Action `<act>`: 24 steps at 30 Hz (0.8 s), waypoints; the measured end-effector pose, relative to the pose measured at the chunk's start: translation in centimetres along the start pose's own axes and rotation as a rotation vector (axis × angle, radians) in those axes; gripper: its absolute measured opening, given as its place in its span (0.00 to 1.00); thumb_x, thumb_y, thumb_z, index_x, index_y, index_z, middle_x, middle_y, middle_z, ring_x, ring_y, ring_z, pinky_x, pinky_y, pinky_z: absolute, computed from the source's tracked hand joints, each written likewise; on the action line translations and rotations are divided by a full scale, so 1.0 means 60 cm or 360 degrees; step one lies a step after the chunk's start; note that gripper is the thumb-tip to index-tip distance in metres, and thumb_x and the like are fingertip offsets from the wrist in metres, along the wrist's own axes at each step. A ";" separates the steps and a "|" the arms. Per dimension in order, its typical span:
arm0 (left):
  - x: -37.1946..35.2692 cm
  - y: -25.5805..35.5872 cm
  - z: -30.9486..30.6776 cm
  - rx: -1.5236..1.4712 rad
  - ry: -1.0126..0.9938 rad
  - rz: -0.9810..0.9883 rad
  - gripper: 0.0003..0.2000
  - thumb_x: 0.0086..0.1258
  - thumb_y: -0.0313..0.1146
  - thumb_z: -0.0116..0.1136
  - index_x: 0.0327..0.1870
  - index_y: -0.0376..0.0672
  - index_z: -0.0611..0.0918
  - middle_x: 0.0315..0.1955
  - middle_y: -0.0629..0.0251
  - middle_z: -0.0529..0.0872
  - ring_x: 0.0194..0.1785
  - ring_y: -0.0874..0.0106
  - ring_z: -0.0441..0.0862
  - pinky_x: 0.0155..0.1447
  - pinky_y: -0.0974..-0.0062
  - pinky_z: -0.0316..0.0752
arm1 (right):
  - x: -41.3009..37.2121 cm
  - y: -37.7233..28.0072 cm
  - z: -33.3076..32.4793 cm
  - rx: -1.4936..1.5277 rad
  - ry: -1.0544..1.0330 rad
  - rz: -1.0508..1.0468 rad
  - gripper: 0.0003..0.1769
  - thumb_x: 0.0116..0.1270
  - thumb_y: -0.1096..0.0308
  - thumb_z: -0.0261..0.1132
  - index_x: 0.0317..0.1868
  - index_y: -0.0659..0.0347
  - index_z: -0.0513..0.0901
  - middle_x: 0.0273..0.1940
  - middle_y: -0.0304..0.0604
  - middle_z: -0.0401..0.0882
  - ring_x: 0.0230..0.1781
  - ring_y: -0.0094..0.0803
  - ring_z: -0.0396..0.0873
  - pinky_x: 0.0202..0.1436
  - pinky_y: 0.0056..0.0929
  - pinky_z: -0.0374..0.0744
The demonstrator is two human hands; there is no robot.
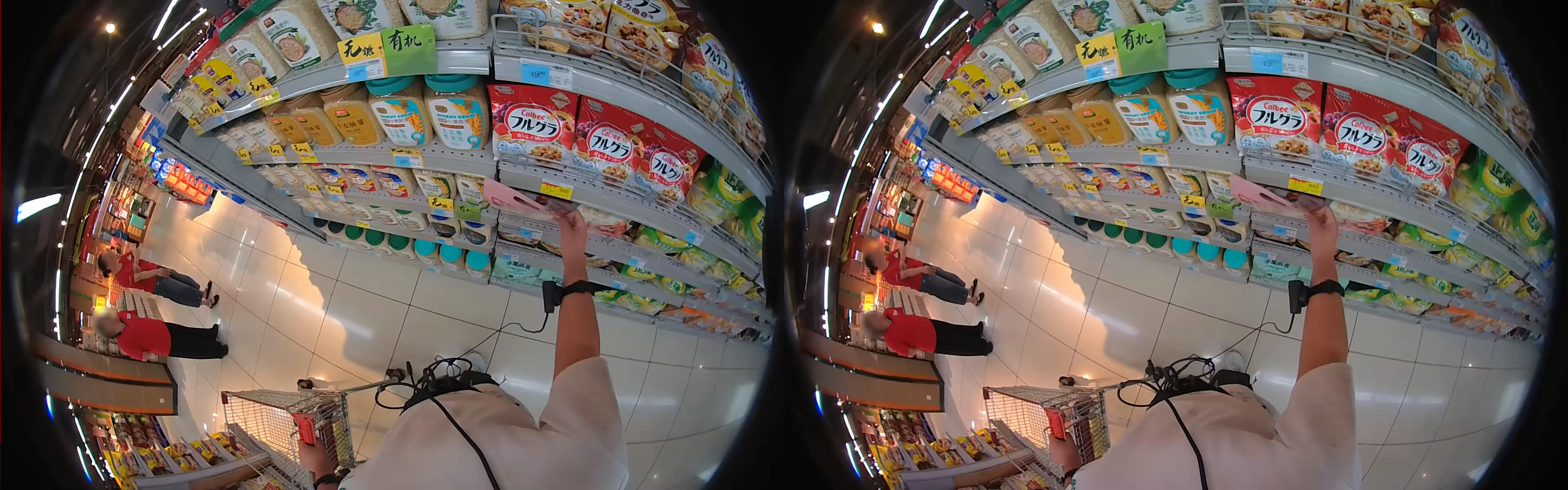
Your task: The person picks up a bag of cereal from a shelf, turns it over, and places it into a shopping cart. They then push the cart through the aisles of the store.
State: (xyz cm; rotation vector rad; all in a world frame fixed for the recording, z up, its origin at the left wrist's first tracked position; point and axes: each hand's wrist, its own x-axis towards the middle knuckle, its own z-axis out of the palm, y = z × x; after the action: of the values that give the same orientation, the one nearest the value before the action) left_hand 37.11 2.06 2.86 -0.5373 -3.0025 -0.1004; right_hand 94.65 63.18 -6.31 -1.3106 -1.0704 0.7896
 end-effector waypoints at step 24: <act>0.003 0.014 0.007 -0.0002 0.0068 0.0071 0.12 0.59 0.37 0.67 0.36 0.41 0.78 0.27 0.51 0.85 0.32 0.47 0.83 0.37 0.49 0.76 | -0.058 -0.146 0.032 0.0716 0.0178 -0.0055 0.06 0.66 0.77 0.63 0.43 0.62 0.81 0.42 0.36 0.84 0.42 0.21 0.79 0.50 0.22 0.74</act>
State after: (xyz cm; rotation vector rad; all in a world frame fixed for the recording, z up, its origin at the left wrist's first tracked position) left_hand 37.22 2.95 2.51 -0.5944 -2.9473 -0.1090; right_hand 90.66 59.46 1.61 -0.9388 -0.7675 0.8612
